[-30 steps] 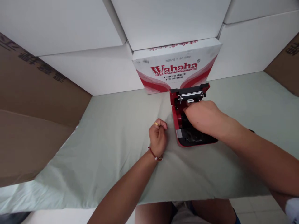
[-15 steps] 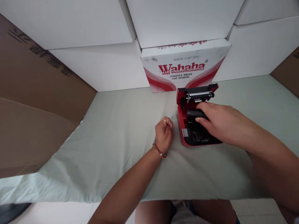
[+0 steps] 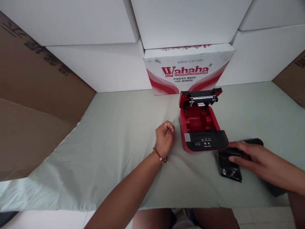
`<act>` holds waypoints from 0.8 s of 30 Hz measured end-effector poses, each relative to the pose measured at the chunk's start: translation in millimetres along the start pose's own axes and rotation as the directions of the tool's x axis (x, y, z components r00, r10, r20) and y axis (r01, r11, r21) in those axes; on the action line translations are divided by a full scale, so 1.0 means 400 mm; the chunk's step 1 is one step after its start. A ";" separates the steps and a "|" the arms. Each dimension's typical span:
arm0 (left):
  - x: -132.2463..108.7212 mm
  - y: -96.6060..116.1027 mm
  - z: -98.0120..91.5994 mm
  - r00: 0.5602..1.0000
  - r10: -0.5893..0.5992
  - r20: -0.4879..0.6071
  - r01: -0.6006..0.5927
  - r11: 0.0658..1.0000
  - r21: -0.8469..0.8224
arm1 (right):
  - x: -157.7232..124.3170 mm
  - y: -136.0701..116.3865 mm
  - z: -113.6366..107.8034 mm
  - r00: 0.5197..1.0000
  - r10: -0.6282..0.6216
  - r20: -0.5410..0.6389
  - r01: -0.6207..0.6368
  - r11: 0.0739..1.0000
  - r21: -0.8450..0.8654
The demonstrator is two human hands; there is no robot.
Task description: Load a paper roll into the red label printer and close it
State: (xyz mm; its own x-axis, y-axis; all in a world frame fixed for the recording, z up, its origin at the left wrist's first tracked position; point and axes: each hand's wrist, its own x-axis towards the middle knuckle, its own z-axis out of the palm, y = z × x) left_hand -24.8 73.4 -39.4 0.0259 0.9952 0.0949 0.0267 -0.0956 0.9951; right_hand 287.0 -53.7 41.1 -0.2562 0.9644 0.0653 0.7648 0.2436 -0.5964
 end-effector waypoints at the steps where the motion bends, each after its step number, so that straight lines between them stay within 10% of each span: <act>1: 0.000 0.001 0.000 1.000 -0.005 -0.002 0.005 1.000 0.003 | 0.000 -0.001 0.010 0.999 0.025 0.030 -0.026 0.999 0.029; 7: 0.000 0.007 -0.001 1.000 -0.027 -0.006 0.028 1.000 0.007 | -0.037 0.048 -0.067 0.935 0.292 -0.202 -0.324 0.934 -0.150; 18: -0.002 0.000 -0.001 1.000 -0.019 0.002 0.019 1.000 0.005 | -0.053 0.247 -0.093 0.990 -0.134 -0.048 0.115 0.952 -0.283; 24: -0.009 0.006 -0.005 0.999 0.040 -0.003 -0.040 0.999 0.006 | -0.050 0.210 -0.085 1.000 -0.020 0.014 0.023 0.947 -0.321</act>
State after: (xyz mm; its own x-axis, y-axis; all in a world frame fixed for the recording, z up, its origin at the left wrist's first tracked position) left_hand -26.8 69.6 -37.4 0.0242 0.9906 0.1344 0.0320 -0.1351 0.9903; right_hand 376.5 -49.1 16.7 -0.2795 0.9579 0.0660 0.9081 0.2860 -0.3060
